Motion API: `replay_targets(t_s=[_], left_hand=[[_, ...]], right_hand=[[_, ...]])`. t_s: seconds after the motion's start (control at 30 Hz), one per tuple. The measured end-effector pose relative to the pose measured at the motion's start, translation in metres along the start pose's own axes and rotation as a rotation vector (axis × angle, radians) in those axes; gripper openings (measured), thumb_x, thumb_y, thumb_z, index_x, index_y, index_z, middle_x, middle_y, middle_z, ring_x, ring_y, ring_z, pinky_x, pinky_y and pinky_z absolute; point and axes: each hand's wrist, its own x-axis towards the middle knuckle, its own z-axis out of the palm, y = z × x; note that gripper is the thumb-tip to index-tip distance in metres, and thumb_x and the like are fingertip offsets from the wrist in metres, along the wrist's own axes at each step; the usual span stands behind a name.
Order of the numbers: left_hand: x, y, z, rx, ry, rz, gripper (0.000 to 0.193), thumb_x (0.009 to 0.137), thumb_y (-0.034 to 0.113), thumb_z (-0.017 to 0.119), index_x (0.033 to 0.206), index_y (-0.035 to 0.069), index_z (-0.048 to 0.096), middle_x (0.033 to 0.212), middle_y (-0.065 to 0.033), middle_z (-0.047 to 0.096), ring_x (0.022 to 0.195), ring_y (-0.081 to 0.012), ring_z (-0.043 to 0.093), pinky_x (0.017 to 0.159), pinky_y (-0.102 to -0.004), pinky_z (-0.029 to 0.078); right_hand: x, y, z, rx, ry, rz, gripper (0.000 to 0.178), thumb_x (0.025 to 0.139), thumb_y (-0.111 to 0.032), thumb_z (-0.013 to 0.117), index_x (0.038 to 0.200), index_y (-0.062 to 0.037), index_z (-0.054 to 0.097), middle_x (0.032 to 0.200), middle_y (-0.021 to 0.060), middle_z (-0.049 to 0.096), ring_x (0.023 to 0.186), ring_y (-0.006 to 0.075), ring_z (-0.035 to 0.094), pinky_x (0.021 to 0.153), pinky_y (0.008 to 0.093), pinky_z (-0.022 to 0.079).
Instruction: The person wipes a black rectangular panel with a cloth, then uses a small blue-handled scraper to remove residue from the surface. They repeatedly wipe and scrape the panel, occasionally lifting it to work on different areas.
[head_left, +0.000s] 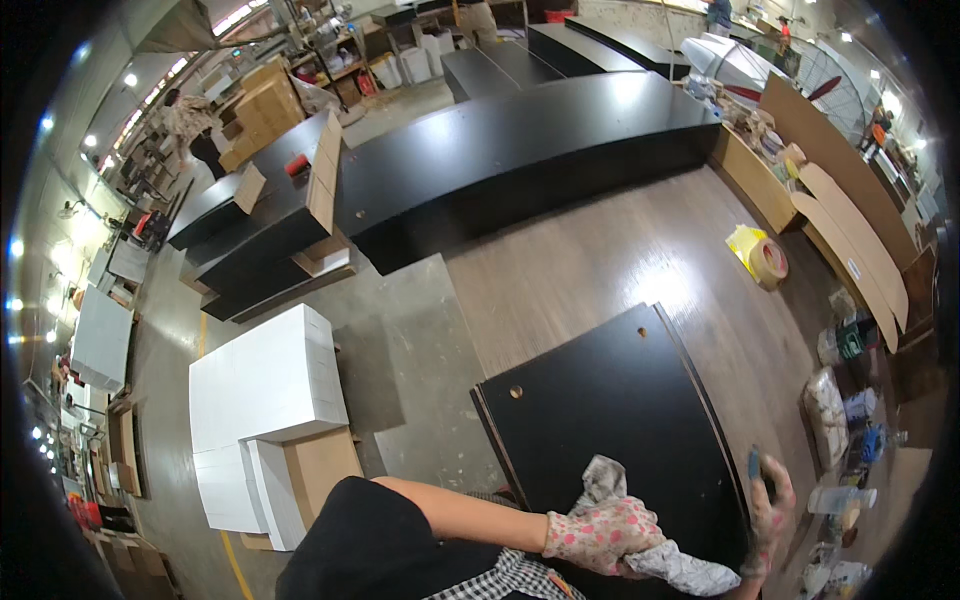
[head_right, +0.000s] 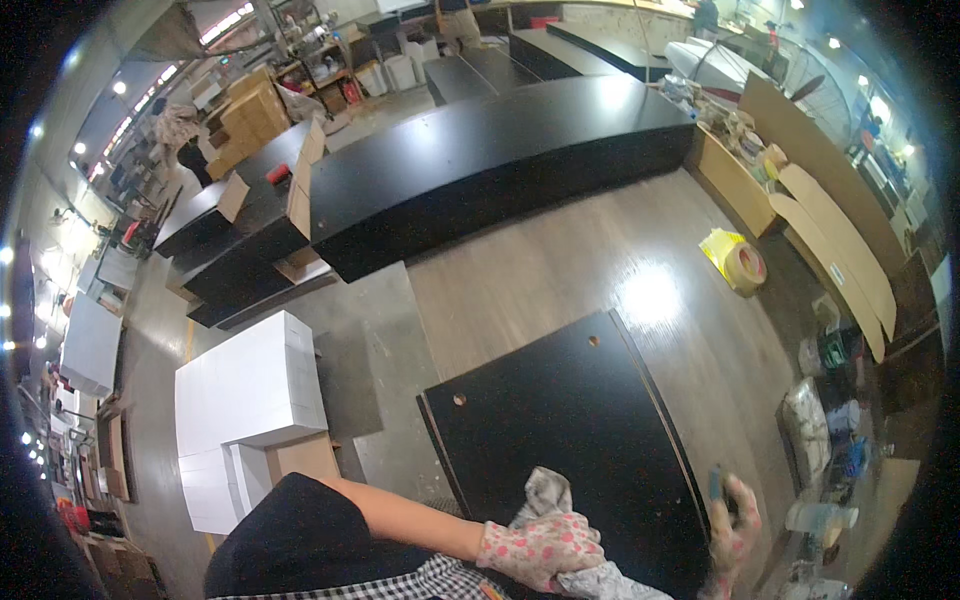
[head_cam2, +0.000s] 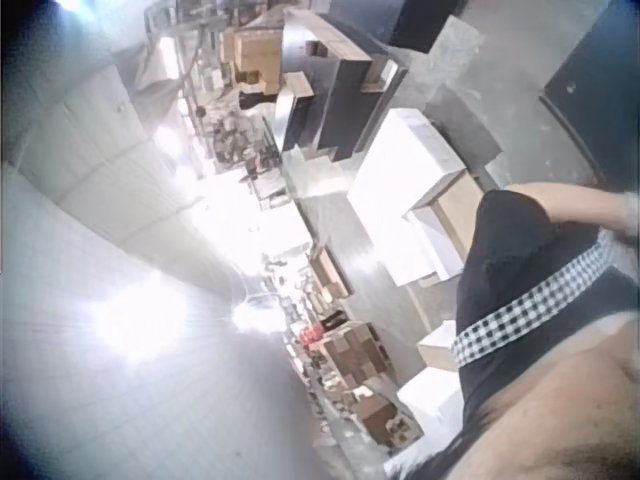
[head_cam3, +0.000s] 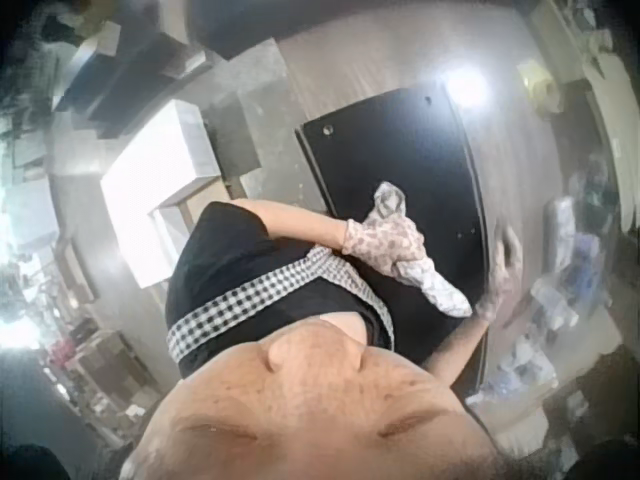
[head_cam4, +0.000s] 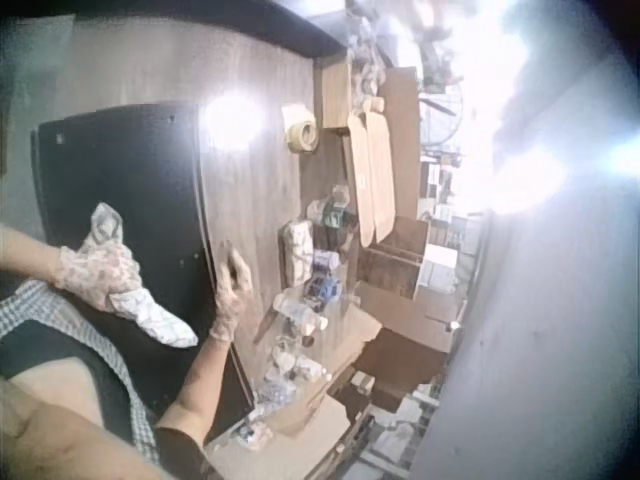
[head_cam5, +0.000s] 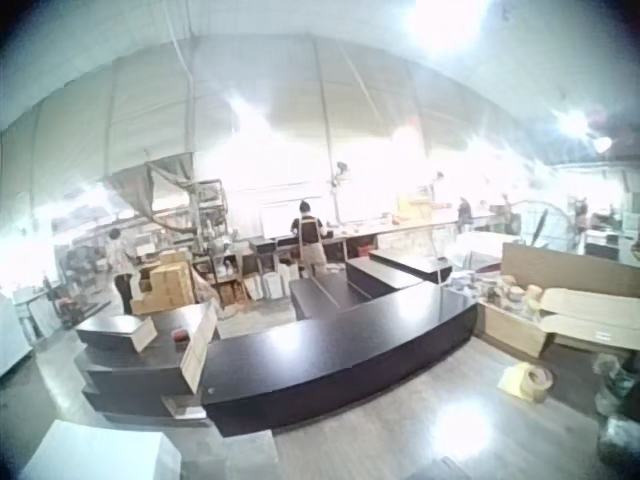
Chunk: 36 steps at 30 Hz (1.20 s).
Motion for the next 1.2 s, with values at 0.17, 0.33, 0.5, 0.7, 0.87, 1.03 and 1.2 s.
replay_targets(t_s=[0.17,0.33,0.5,0.7,0.87,1.03,1.2], left_hand=[[-0.020,0.005,-0.008,0.071,0.010,-0.002,0.027,0.069,0.024,0.074,0.087,0.010,0.060,0.082,-0.0070,0.060,0.083,-0.0265,0.058,0.075,-0.0395,0.044],[-0.021,0.004,-0.011,0.066,-0.088,0.003,0.031,0.066,0.024,0.076,0.087,0.009,0.060,0.085,-0.0066,0.060,0.086,-0.0264,0.058,0.077,-0.0397,0.044],[-0.020,0.005,-0.011,0.047,-0.076,0.027,0.029,0.065,0.023,0.076,0.086,0.009,0.060,0.084,-0.0066,0.060,0.085,-0.0262,0.058,0.077,-0.0396,0.044],[-0.018,0.004,-0.009,0.012,-0.020,0.067,0.028,0.063,0.021,0.076,0.083,0.009,0.060,0.082,-0.0065,0.061,0.083,-0.0259,0.060,0.075,-0.0396,0.047],[-0.014,0.004,-0.011,0.020,-0.203,-0.003,0.036,0.063,0.022,0.076,0.093,0.008,0.061,0.090,-0.0087,0.061,0.092,-0.0277,0.059,0.081,-0.0407,0.045],[-0.018,0.005,-0.011,0.028,-0.162,0.051,0.030,0.069,0.024,0.070,0.092,0.008,0.060,0.095,-0.0115,0.063,0.096,-0.0299,0.060,0.086,-0.0416,0.046],[-0.030,0.002,-0.006,-0.145,-0.268,-0.024,0.059,0.078,0.025,0.063,0.131,0.004,0.048,0.133,-0.0214,0.050,0.123,-0.0362,0.048,0.106,-0.0429,0.036]], right_hand=[[0.063,-0.072,0.053,-0.065,-0.280,-0.204,0.032,0.078,-0.004,0.067,0.110,-0.0029,0.064,0.102,0.0147,0.067,0.096,0.0276,0.063,0.082,0.0364,0.050],[0.134,-0.101,0.131,-0.212,-0.222,-0.499,0.029,0.078,-0.013,0.071,0.106,-0.0077,0.064,0.099,0.0136,0.066,0.096,0.0313,0.061,0.086,0.0405,0.048],[0.180,-0.108,0.170,-0.363,-0.322,-0.349,0.028,0.081,-0.017,0.066,0.106,-0.0056,0.066,0.108,0.0139,0.065,0.104,0.0318,0.060,0.090,0.0396,0.047],[0.161,-0.142,0.178,-0.604,-0.327,-0.368,0.030,0.081,-0.021,0.068,0.105,-0.0042,0.066,0.101,0.0159,0.062,0.099,0.0312,0.060,0.085,0.0407,0.049],[0.141,-0.163,0.186,-0.488,-0.307,-0.427,0.026,0.078,-0.014,0.069,0.102,-0.0030,0.066,0.092,0.0156,0.062,0.087,0.0345,0.063,0.077,0.0406,0.051],[0.095,-0.192,0.214,-0.327,-0.422,-0.680,0.028,0.076,-0.014,0.066,0.102,-0.0033,0.063,0.088,0.0161,0.059,0.082,0.0336,0.061,0.072,0.0420,0.051],[0.029,-0.256,0.252,-0.149,-0.880,-0.814,0.029,0.076,-0.014,0.065,0.103,-0.0032,0.062,0.092,0.0145,0.058,0.086,0.0312,0.059,0.072,0.0410,0.051]])
